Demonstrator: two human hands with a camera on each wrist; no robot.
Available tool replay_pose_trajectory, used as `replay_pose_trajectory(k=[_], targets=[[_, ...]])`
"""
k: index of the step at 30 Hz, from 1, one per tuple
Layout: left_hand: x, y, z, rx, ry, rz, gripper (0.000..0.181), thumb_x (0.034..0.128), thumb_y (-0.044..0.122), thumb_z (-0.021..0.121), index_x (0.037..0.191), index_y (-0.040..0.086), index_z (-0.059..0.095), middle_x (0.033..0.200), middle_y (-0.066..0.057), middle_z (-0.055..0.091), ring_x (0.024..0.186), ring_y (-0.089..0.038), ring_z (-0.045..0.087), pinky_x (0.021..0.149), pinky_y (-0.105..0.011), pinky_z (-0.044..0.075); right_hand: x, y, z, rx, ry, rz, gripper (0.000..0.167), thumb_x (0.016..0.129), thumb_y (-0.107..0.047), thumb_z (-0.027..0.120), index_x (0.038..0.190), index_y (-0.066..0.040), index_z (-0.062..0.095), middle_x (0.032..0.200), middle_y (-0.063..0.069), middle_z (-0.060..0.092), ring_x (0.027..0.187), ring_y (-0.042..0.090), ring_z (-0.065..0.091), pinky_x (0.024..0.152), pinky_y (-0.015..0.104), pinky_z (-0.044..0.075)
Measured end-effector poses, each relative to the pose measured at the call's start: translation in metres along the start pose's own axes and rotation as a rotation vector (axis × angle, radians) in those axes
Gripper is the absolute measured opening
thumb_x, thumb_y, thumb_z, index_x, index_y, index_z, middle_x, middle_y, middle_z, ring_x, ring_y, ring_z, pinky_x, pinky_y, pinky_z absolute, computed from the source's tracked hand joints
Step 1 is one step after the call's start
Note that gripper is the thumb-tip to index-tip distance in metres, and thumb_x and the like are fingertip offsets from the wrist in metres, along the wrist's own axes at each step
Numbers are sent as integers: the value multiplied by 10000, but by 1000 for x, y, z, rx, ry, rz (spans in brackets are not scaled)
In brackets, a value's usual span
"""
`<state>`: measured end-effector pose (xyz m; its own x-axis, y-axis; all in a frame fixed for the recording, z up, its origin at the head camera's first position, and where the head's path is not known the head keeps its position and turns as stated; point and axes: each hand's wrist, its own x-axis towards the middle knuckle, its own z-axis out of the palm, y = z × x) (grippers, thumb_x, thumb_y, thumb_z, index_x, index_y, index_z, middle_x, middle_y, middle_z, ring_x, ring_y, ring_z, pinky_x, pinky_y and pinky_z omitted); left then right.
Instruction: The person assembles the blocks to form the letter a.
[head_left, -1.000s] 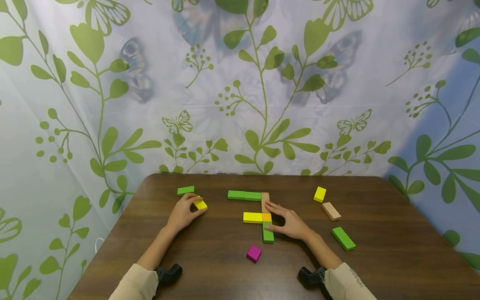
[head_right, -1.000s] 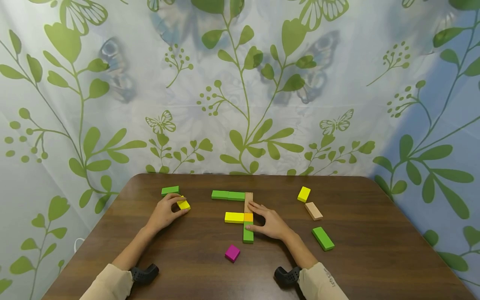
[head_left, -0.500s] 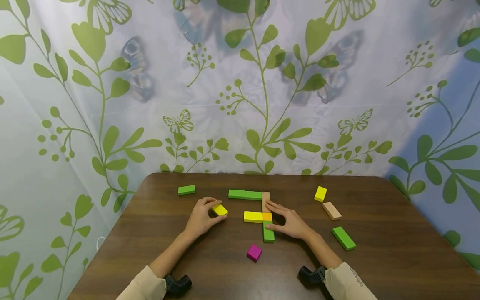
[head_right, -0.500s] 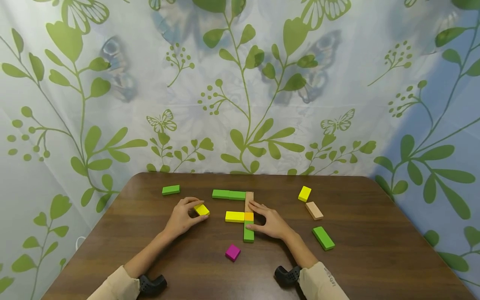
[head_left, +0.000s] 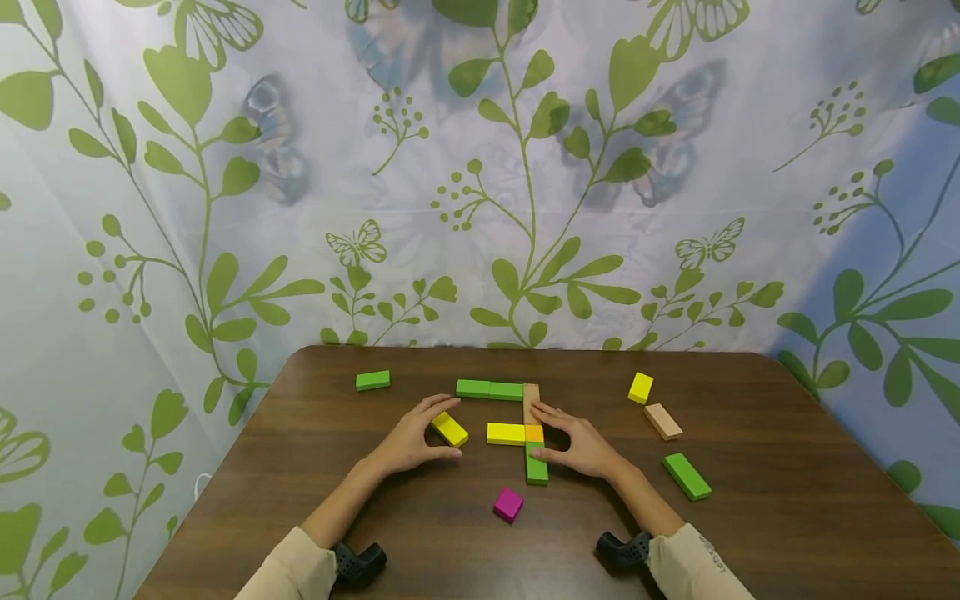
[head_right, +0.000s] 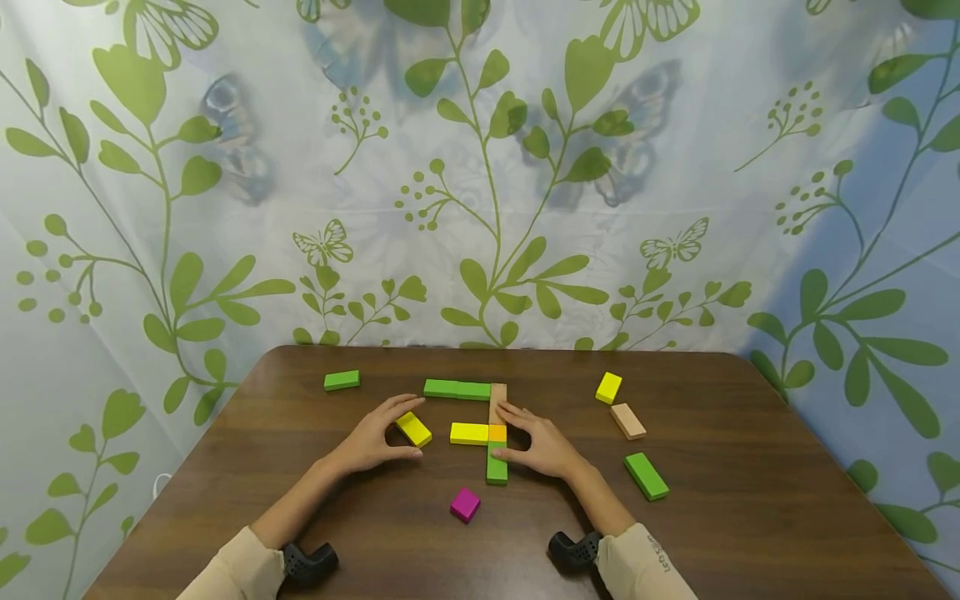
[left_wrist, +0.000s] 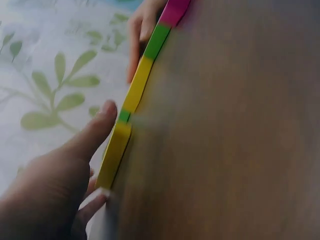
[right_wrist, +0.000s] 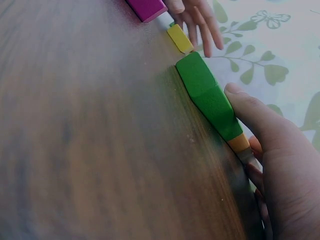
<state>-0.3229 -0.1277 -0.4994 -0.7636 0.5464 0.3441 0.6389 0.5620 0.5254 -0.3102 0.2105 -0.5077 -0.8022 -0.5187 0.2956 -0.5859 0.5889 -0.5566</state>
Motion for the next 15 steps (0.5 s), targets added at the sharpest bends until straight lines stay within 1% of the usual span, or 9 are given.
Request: replay_pose_trajectory(k=[3, 7, 11, 15], targets=[[-1, -8, -8, -43, -50, 40, 753, 773, 435, 715, 1391, 116, 427, 1388, -75, 426, 1250, -280, 412, 981, -484, 364, 0, 0, 0, -3, -6, 8, 746, 808, -495, 656, 1416, -148, 399, 1462, 12, 336, 1299, 379, 310, 976, 607, 291], [-2, -14, -13, -64, -84, 77, 602, 833, 331, 683, 1345, 82, 487, 1335, -68, 494, 1219, -265, 453, 973, -458, 383, 0, -1, -1, 0, -6, 7, 743, 807, -484, 662, 1415, -148, 400, 1461, 10, 338, 1297, 389, 308, 975, 610, 289], [-2, -16, -14, -62, -67, 87, 493, 849, 267, 674, 1284, 69, 553, 1276, -76, 544, 1164, -263, 502, 938, -450, 416, 0, -2, -1, 8, 1, 2, 736, 807, -470, 670, 1410, -137, 409, 1457, 20, 344, 1292, 402, 310, 972, 614, 288], [-2, -16, -14, -51, -37, 66, 435, 816, 229, 711, 1214, 79, 618, 1182, -58, 597, 1078, -240, 556, 884, -419, 459, 0, -1, -1, 2, 0, 2, 739, 808, -485, 661, 1411, -140, 407, 1460, 20, 339, 1294, 398, 309, 974, 613, 287]])
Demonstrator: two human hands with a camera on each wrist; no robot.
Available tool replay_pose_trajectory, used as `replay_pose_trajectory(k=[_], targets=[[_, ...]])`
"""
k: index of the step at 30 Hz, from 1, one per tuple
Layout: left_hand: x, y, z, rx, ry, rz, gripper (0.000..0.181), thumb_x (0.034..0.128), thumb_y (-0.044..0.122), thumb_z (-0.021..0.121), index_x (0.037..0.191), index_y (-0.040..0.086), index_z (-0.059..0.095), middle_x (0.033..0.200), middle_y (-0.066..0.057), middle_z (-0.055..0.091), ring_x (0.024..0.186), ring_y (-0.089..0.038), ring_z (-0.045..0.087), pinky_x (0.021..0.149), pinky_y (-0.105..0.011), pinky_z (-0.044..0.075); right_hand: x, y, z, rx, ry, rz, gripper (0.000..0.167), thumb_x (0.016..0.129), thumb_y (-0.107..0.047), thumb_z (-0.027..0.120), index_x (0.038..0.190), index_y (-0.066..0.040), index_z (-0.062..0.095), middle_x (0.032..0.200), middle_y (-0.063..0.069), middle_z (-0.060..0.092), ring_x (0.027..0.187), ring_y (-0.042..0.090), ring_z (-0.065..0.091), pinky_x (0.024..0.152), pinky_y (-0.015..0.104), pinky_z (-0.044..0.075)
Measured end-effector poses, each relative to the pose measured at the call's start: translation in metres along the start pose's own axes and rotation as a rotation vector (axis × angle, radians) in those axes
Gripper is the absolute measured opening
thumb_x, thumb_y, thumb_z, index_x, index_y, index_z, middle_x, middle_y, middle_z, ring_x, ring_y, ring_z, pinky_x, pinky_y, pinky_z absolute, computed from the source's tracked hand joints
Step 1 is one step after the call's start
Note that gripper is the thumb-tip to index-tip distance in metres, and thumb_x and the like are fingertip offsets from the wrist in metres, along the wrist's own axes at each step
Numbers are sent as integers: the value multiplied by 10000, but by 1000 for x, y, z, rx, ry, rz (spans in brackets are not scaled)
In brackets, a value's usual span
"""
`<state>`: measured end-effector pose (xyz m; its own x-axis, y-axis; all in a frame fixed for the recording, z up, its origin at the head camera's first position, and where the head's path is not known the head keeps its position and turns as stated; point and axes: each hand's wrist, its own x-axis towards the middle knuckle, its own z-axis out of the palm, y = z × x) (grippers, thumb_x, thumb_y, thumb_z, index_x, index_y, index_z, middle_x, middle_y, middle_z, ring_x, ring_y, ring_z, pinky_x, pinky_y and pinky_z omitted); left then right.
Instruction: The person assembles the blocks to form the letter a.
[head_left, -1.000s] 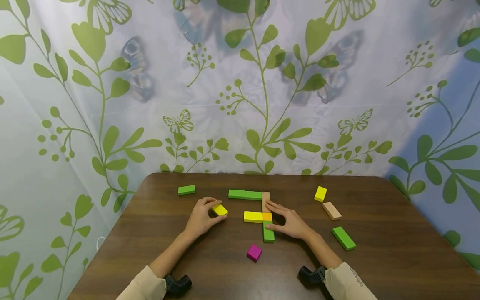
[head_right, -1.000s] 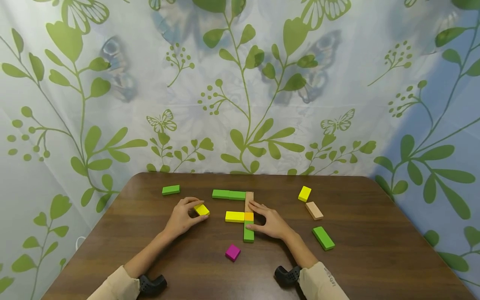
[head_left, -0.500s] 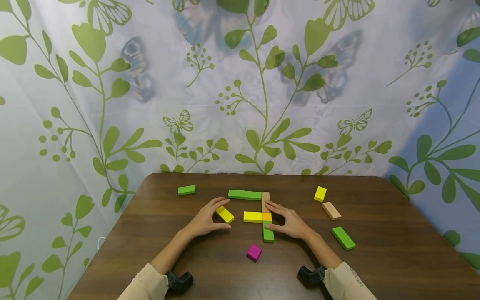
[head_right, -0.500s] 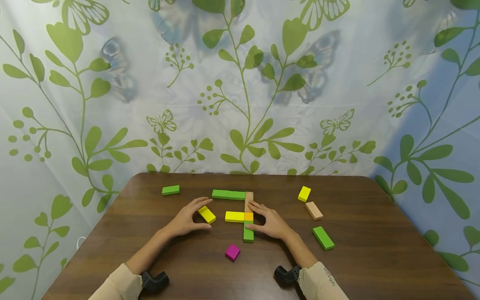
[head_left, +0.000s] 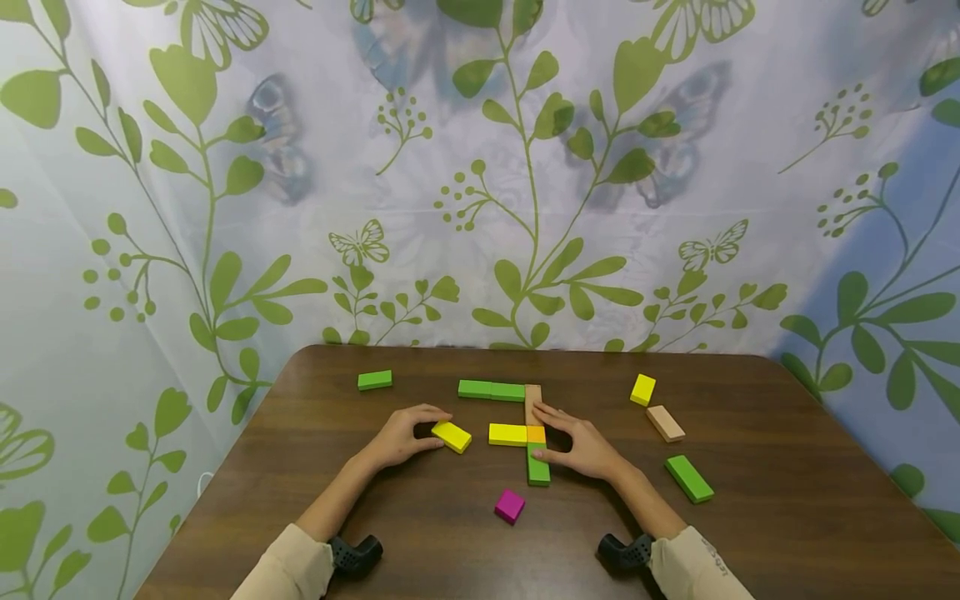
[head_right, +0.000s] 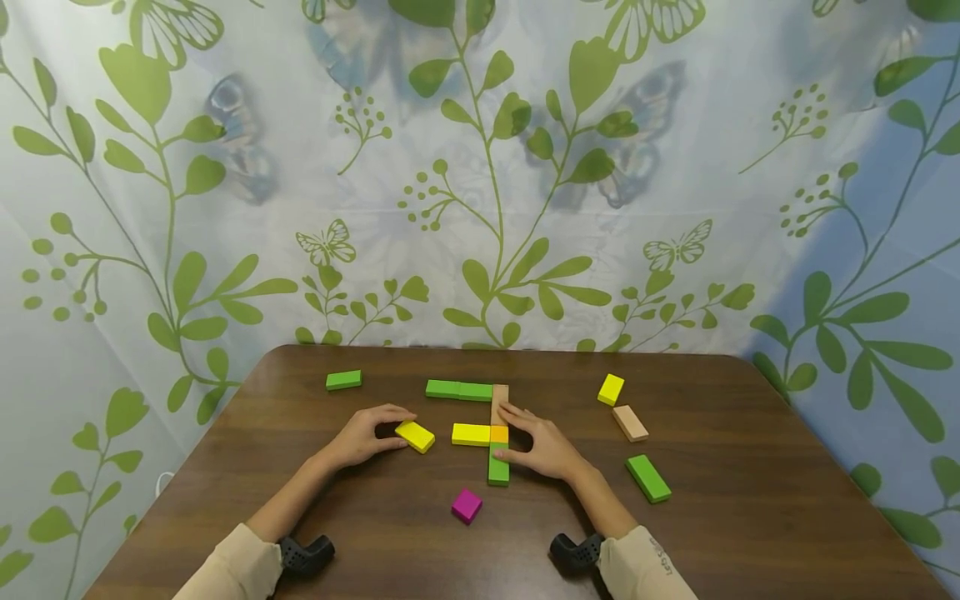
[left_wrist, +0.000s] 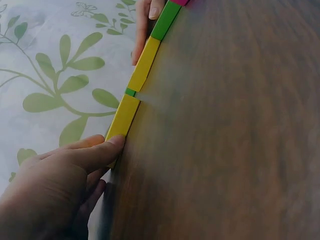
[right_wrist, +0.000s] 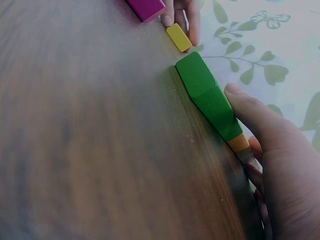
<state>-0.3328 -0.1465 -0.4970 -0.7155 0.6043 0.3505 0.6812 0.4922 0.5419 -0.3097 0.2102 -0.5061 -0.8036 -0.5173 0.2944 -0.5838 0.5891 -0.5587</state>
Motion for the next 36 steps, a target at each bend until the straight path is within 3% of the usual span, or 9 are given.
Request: replay_pose_trajectory(k=[6, 16, 36], targets=[[1, 2, 2, -14, 47, -18, 389, 771, 201, 752, 1137, 95, 673, 1064, -13, 622, 972, -207, 588, 814, -381, 490, 0, 1, 0, -9, 4, -4, 740, 808, -489, 660, 1410, -142, 408, 1458, 26, 343, 1293, 390, 315, 972, 609, 295], [9, 17, 19, -47, 192, -116, 330, 732, 204, 787, 1043, 135, 703, 996, 47, 628, 981, -170, 588, 874, -401, 459, 0, 3, 1, 1, 19, -41, 725, 810, -457, 672, 1401, -118, 421, 1456, 36, 348, 1293, 387, 318, 973, 605, 296], [10, 21, 30, -64, 167, -109, 338, 744, 250, 777, 1052, 138, 695, 998, 34, 634, 999, -177, 579, 898, -403, 442, 2, 6, 3, 10, 16, -57, 725, 818, -437, 673, 1404, -100, 410, 1461, 52, 339, 1301, 379, 308, 974, 603, 295]])
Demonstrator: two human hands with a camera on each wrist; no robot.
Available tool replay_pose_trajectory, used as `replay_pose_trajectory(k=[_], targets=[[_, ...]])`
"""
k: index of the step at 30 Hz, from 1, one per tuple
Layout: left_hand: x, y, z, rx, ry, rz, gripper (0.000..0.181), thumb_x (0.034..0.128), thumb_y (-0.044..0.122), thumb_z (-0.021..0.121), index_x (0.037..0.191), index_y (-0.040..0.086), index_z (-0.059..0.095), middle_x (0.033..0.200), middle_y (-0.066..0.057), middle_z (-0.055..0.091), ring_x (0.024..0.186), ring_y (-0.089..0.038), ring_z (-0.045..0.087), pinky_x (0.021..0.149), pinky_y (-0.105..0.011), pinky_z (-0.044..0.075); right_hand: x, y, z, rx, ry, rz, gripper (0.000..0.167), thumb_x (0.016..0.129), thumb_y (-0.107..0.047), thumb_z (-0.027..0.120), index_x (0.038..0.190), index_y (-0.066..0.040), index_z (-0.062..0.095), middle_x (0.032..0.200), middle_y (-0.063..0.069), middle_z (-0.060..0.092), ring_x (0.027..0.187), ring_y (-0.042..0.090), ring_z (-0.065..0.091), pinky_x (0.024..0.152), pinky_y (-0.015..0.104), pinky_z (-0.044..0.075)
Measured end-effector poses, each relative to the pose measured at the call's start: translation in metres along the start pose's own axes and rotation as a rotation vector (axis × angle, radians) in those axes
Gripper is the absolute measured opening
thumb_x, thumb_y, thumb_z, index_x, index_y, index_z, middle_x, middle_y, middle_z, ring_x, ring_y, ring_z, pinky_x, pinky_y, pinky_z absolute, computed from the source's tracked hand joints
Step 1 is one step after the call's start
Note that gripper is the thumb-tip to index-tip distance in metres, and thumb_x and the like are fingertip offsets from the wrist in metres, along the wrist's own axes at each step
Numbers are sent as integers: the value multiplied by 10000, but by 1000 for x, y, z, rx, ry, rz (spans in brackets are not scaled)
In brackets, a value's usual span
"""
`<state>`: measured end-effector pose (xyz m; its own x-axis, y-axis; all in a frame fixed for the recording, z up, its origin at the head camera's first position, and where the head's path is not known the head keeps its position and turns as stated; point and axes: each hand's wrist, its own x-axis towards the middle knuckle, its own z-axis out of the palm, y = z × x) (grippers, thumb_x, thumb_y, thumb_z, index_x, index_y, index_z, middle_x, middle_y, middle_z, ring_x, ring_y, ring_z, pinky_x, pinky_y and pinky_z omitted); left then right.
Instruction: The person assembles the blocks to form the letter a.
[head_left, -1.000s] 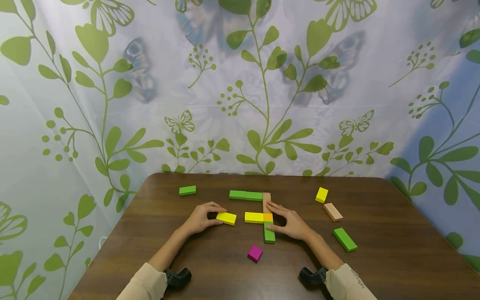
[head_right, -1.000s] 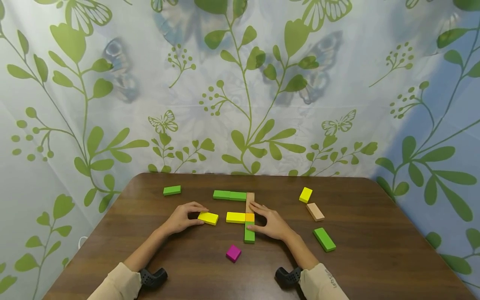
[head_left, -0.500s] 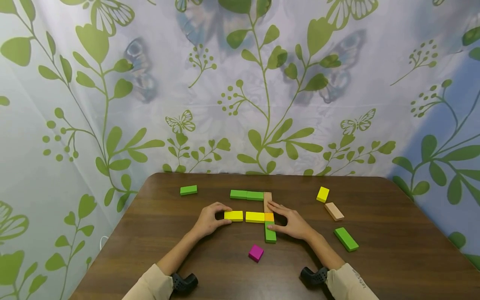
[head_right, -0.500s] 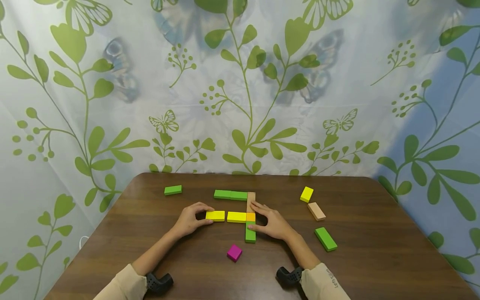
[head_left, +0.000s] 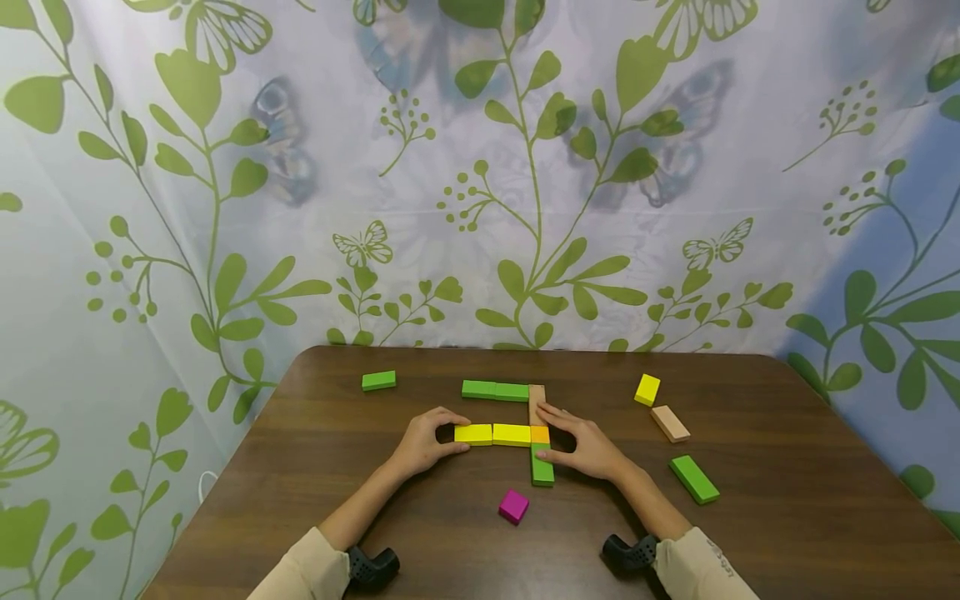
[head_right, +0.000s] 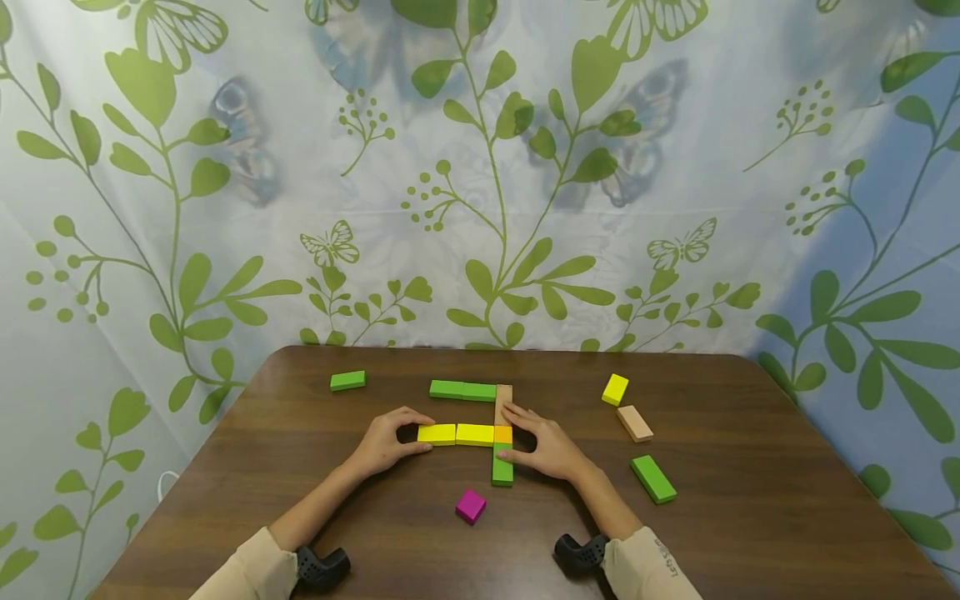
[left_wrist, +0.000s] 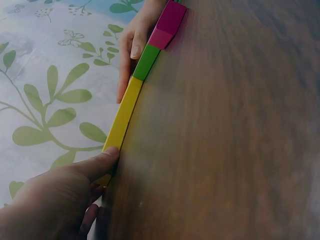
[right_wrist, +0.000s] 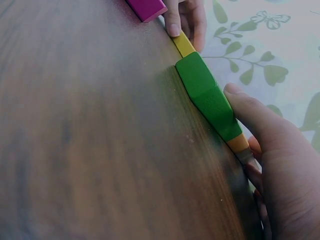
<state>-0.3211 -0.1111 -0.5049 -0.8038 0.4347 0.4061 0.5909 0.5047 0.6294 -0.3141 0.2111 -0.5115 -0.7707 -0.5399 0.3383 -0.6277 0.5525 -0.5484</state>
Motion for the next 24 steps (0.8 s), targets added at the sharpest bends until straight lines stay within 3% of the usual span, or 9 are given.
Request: replay_pose_trajectory(k=[18, 24], targets=[[1, 0, 0, 2, -15, 13, 380, 747, 281, 773, 1081, 121, 684, 1027, 24, 634, 1015, -179, 572, 903, -407, 439, 0, 0, 0, 5, 0, -2, 731, 817, -441, 672, 1404, -96, 409, 1461, 57, 338, 1299, 387, 307, 972, 608, 294], [7, -4, -3, -17, -4, 12, 364, 811, 309, 712, 1100, 91, 672, 1038, -18, 636, 984, -181, 578, 868, -384, 463, -1, 0, 0, -5, 2, 6, 732, 814, -444, 674, 1408, -109, 406, 1465, 37, 332, 1298, 388, 308, 967, 612, 298]])
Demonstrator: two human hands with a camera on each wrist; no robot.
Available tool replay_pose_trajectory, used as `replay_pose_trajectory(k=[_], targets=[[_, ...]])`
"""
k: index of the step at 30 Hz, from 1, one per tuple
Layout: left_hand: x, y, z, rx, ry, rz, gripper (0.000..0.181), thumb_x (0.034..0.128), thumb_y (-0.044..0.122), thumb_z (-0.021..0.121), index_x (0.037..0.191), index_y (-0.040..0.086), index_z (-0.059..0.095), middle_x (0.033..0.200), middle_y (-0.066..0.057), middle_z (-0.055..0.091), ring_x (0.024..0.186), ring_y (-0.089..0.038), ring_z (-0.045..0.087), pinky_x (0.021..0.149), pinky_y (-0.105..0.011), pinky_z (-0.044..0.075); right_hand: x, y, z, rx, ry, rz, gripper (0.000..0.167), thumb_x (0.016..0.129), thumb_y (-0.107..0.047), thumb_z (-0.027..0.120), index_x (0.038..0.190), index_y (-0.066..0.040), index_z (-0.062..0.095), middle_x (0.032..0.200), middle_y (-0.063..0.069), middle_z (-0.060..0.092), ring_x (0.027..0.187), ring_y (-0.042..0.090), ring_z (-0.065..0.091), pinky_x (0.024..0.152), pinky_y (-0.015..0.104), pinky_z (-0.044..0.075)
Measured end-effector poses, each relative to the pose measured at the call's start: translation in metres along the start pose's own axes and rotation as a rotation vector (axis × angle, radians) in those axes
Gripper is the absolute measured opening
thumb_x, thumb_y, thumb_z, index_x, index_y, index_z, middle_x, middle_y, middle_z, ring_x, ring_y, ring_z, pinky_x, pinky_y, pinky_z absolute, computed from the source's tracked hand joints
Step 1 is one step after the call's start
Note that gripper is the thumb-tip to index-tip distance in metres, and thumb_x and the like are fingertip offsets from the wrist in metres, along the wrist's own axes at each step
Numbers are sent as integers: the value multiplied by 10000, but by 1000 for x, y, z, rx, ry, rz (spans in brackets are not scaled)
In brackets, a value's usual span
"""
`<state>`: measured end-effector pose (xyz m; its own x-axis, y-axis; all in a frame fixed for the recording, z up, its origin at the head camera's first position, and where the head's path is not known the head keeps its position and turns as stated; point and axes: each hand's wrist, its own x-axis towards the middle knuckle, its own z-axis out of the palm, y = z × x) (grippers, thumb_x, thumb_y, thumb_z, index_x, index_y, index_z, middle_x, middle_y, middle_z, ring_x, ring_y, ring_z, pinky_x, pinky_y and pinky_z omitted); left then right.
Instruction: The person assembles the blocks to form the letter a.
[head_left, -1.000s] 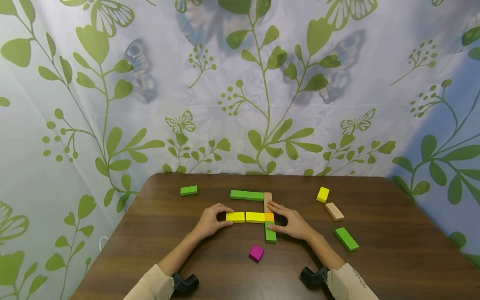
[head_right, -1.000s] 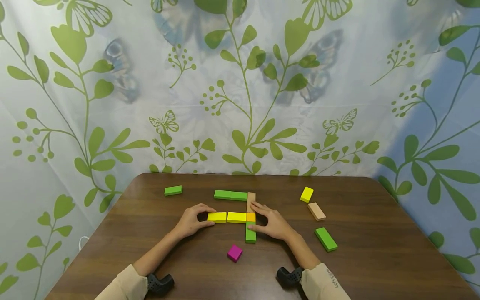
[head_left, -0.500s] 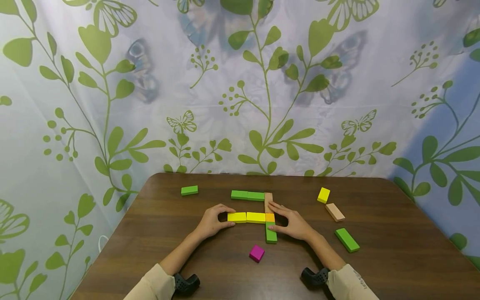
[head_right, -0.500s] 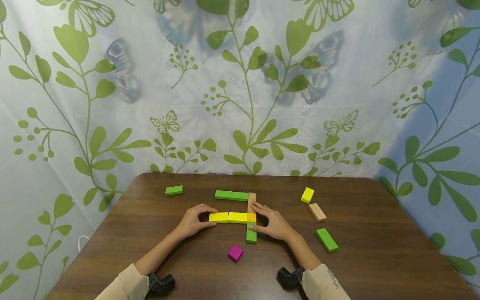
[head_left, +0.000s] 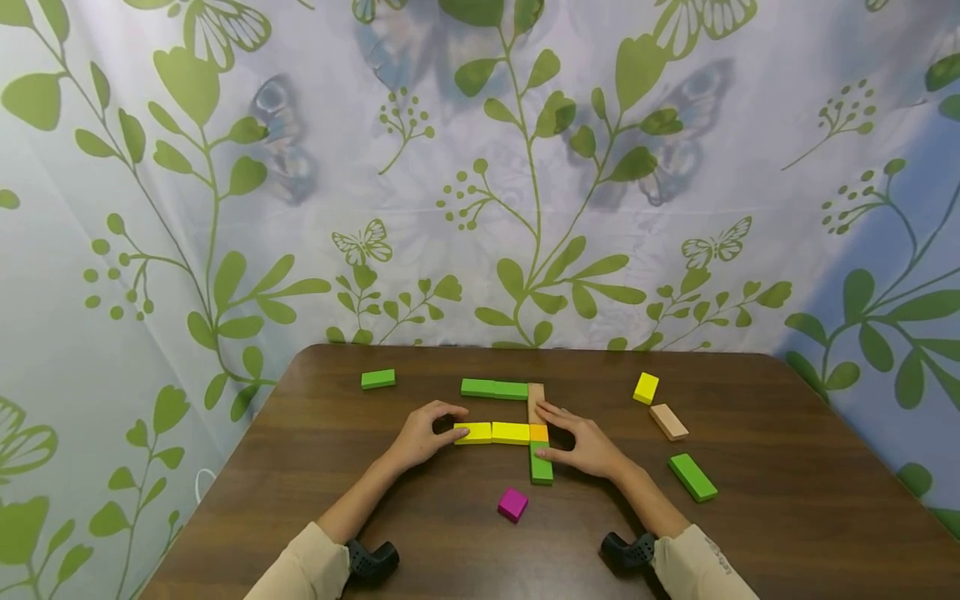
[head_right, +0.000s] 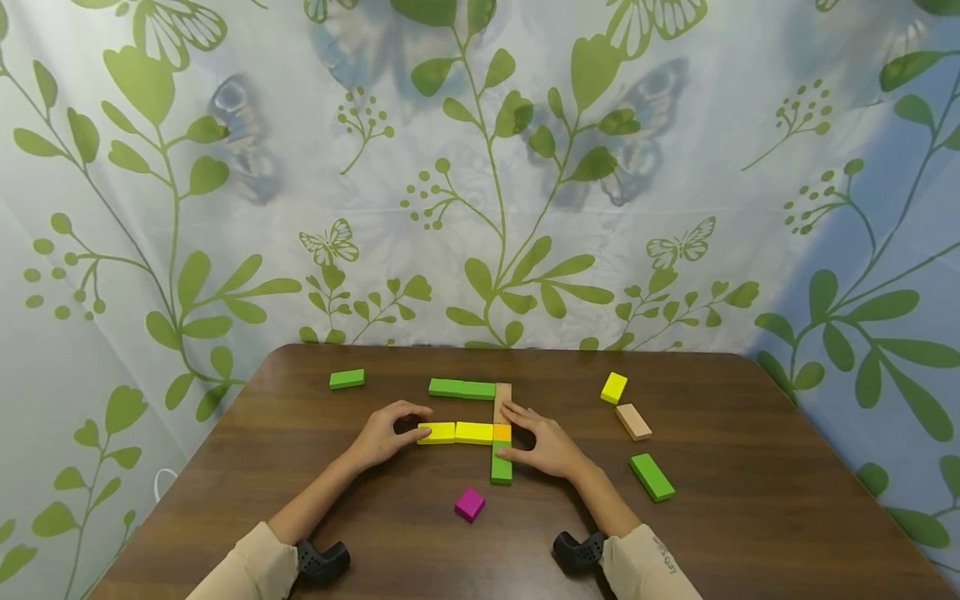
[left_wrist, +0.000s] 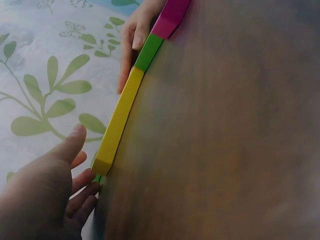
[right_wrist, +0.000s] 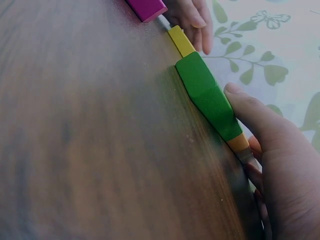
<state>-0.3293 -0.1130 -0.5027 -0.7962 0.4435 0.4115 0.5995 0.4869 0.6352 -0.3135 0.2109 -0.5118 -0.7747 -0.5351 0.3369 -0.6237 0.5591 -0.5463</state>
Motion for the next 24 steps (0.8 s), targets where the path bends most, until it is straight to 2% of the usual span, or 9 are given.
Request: replay_pose_trajectory(k=[6, 9, 13, 17, 24], targets=[[12, -7, -9, -49, 30, -70, 371, 848, 285, 674, 1137, 55, 645, 1065, -55, 616, 993, -214, 584, 857, -379, 481, 0, -2, -1, -3, -5, -6, 731, 817, -443, 671, 1406, -100, 406, 1463, 52, 335, 1294, 393, 311, 965, 611, 300], [24, -9, -12, -56, 54, -95, 372, 848, 273, 677, 1142, 48, 639, 1092, -73, 620, 1021, -236, 580, 867, -394, 475, 0, -2, -2, 3, 0, -14, 728, 816, -432, 676, 1402, -89, 412, 1457, 67, 344, 1286, 406, 318, 962, 616, 297], [45, -10, -13, -44, 62, -96, 377, 840, 259, 690, 1144, 42, 640, 1106, -81, 629, 1039, -253, 575, 882, -412, 461, 1, -1, -2, -3, 0, 0, 732, 815, -446, 671, 1406, -103, 408, 1460, 51, 340, 1295, 390, 312, 971, 608, 294], [64, -11, -9, -43, 30, -86, 380, 828, 223, 705, 1149, 28, 640, 1112, -77, 630, 1045, -276, 569, 883, -436, 450, 1, -2, -2, -3, -7, 14, 732, 817, -459, 664, 1409, -114, 404, 1465, 38, 332, 1301, 385, 303, 975, 608, 290], [83, -8, 4, -37, -38, -34, 387, 812, 186, 720, 1141, -1, 639, 1126, -94, 628, 1061, -259, 564, 906, -427, 442, 0, -1, -1, -5, -10, 43, 731, 814, -482, 656, 1414, -148, 403, 1462, 10, 337, 1289, 414, 306, 966, 627, 284]])
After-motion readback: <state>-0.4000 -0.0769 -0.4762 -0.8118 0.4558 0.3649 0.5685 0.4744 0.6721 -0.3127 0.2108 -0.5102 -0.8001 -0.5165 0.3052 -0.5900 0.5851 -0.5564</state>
